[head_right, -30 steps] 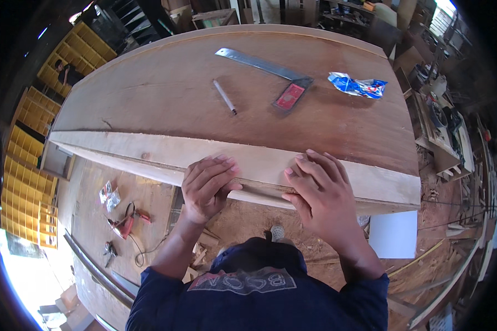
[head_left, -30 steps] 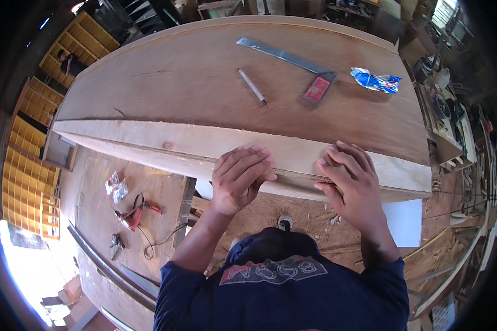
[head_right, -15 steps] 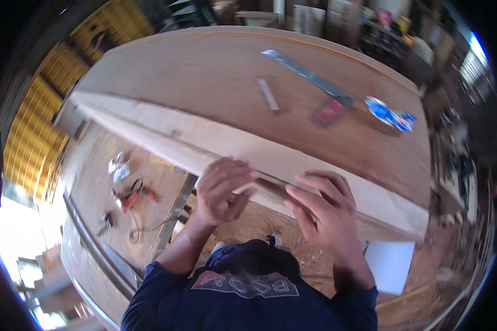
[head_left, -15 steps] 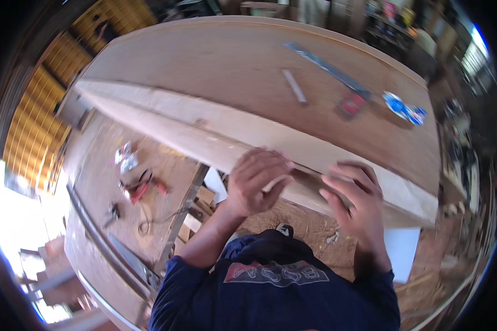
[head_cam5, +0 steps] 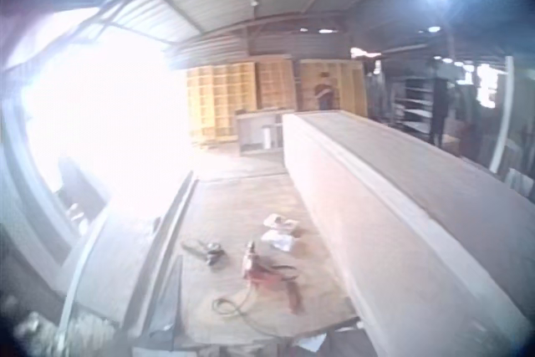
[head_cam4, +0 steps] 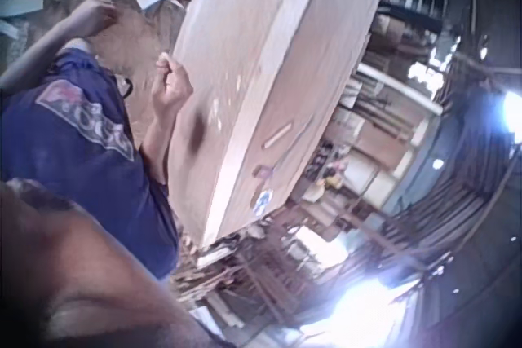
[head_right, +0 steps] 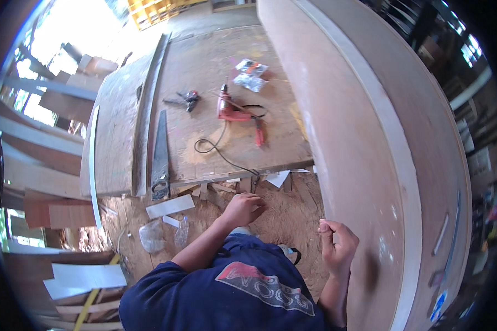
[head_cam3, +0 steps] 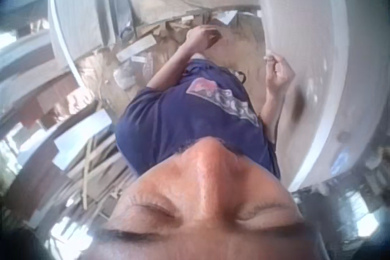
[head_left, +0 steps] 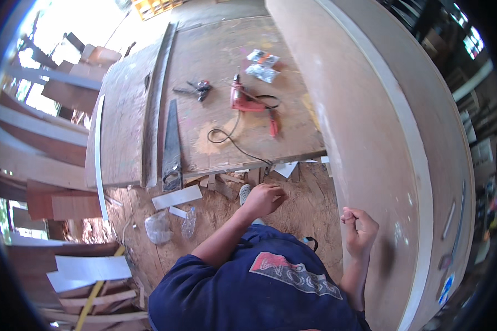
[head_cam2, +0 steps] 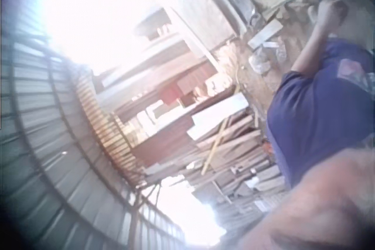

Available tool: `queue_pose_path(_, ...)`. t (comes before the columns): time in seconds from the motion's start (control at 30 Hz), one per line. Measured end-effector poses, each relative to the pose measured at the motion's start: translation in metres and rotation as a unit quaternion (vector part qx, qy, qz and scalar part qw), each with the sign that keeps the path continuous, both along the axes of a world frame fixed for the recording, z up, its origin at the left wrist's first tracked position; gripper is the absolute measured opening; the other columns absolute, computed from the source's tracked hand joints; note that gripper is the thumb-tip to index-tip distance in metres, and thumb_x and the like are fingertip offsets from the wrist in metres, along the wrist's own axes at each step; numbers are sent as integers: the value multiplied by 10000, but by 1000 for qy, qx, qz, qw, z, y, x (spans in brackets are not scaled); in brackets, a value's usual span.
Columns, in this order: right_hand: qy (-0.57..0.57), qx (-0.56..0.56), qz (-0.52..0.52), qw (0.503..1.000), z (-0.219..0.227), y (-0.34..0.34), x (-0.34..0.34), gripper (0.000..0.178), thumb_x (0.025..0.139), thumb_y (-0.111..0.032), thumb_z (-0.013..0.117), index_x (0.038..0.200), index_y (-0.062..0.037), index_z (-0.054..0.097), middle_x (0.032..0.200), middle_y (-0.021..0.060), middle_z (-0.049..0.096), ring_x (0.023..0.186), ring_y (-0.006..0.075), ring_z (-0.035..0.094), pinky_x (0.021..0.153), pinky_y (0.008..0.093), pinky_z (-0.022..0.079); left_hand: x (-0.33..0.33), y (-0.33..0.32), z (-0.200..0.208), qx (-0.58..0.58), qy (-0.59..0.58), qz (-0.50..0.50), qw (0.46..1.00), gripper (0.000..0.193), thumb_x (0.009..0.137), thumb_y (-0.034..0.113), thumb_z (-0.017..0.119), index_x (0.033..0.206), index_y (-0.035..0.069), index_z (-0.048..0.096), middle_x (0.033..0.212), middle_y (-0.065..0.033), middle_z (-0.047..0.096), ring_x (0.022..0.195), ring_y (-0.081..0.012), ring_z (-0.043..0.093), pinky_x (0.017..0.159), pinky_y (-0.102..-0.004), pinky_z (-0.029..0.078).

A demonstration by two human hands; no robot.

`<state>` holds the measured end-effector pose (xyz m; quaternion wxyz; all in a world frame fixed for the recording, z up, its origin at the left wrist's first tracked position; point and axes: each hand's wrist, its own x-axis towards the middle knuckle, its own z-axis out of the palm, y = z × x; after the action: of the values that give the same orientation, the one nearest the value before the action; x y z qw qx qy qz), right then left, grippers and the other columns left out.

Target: The person applies adhesive from a tube onto a wooden strip, attaches the strip to a large wooden box structure, and uses a drill to secure components.

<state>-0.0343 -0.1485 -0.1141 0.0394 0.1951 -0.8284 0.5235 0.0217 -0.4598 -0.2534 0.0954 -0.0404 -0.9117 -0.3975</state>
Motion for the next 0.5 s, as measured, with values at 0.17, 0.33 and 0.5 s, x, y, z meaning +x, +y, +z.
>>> queue_pose_path(0.17,-118,75,70,988,-79,-109,-64,181,1010,-148,787,1085,14,819,917,120,818,825,156,762,763,322,592,9,-110,-49,-25,-122,146,981,365,940,384,825,788,67,730,794,-145,743,779,-393,740,750,-509,590)
queue_pose_path(0.33,-113,117,176,971,-171,-275,-143,265,970,-172,789,1190,-24,799,1105,176,822,995,304,806,909,399,625,-6,-197,-85,12,-160,188,969,304,937,349,805,845,67,737,905,-162,775,886,-385,757,785,-506,593)
queue_pose_path(0.5,113,365,167,909,-264,-424,-230,797,890,-104,732,1635,-44,455,1668,220,485,1577,363,429,1342,493,299,-37,-257,-100,-14,-138,181,974,358,970,328,786,1204,62,729,1474,-175,660,1383,-378,602,1136,-492,483)
